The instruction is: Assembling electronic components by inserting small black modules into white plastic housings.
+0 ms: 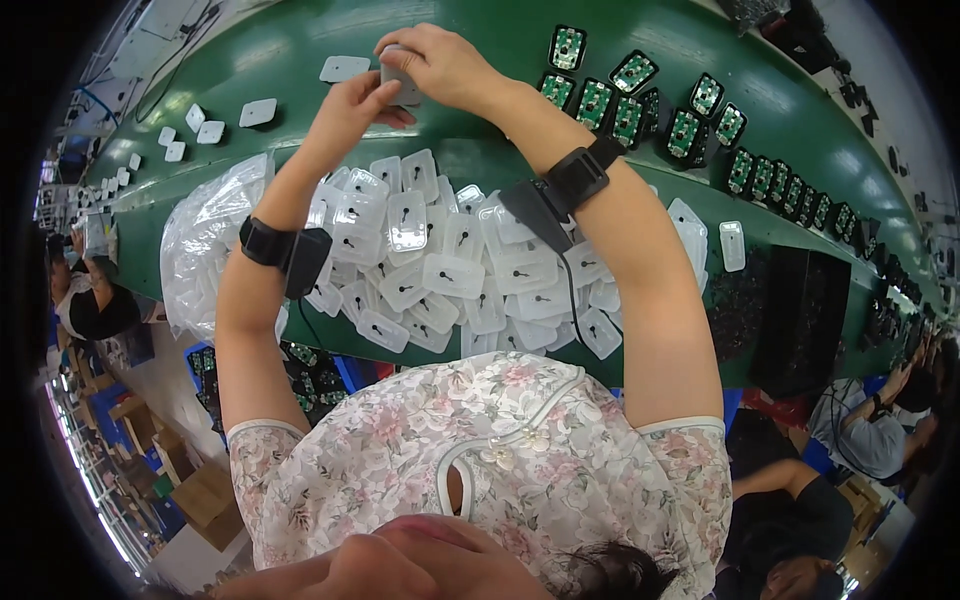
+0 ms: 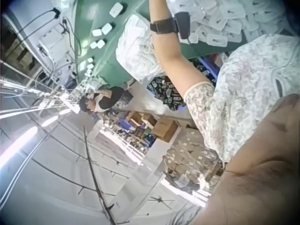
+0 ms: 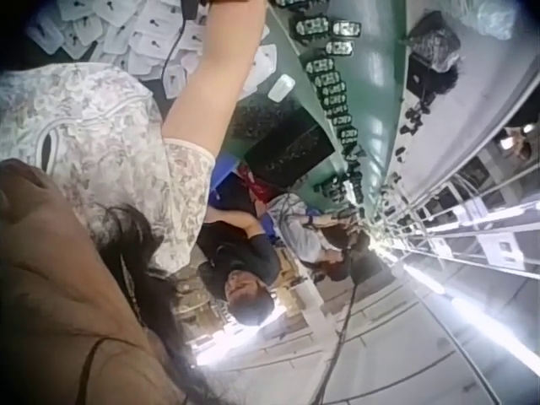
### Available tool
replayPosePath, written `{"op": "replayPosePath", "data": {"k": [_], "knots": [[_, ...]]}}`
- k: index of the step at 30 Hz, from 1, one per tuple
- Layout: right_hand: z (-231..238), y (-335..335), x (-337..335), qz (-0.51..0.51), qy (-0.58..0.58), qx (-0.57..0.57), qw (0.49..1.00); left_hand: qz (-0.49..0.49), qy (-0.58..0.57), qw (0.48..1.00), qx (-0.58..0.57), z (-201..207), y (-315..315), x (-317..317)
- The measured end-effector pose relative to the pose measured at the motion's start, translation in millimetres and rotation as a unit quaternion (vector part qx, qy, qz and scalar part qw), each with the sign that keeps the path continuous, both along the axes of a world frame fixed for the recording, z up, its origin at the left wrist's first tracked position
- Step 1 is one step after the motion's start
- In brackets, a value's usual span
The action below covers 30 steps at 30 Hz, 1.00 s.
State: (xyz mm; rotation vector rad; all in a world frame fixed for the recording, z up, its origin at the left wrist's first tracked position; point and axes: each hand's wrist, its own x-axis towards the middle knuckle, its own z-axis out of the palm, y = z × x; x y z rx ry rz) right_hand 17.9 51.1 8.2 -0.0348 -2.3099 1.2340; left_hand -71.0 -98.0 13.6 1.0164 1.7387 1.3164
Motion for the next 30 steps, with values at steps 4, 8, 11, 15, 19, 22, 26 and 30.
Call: {"op": "replayPosePath", "data": {"k": [4, 8, 11, 15, 19, 22, 26, 30], "knots": [[25.7, -18.3, 1.5, -0.017, -0.073, 0.13, 0.989, 0.001, 0.03, 0.999, -0.027, -2.3, -8.5, 1.9], [46.5, -25.7, 4.5, 0.036, -0.136, 0.234, 0.962, 0.081, 0.098, 0.992, 0.023, -0.4, -9.4, 5.5], [46.5, -20.6, 6.8, 0.027, -0.157, 0.191, 0.969, 0.074, 0.098, 0.991, 0.061, -0.5, -9.0, 12.1], [19.1, -1.5, 13.0, -0.063, -0.096, 0.103, 0.988, 0.037, -0.007, 0.995, 0.097, -3.9, 1.9, 13.3], [26.4, 23.4, 35.5, -0.151, -0.123, 0.122, 0.973, 0.135, -0.032, 0.99, -0.006, -24.8, 23.2, -14.7], [23.0, 41.8, 53.6, -0.213, -0.172, 0.165, 0.947, 0.163, -0.051, 0.985, -0.033, -41.0, 49.2, -30.7], [-4.5, 28.3, 59.9, -0.184, -0.108, 0.4, 0.891, 0.198, -0.031, 0.976, -0.083, -57.9, 69.1, -48.2], [-20.9, 10.4, 55.6, -0.179, -0.224, 0.456, 0.842, 0.176, 0.031, 0.969, -0.173, -64.7, 72.8, -60.3]]}}
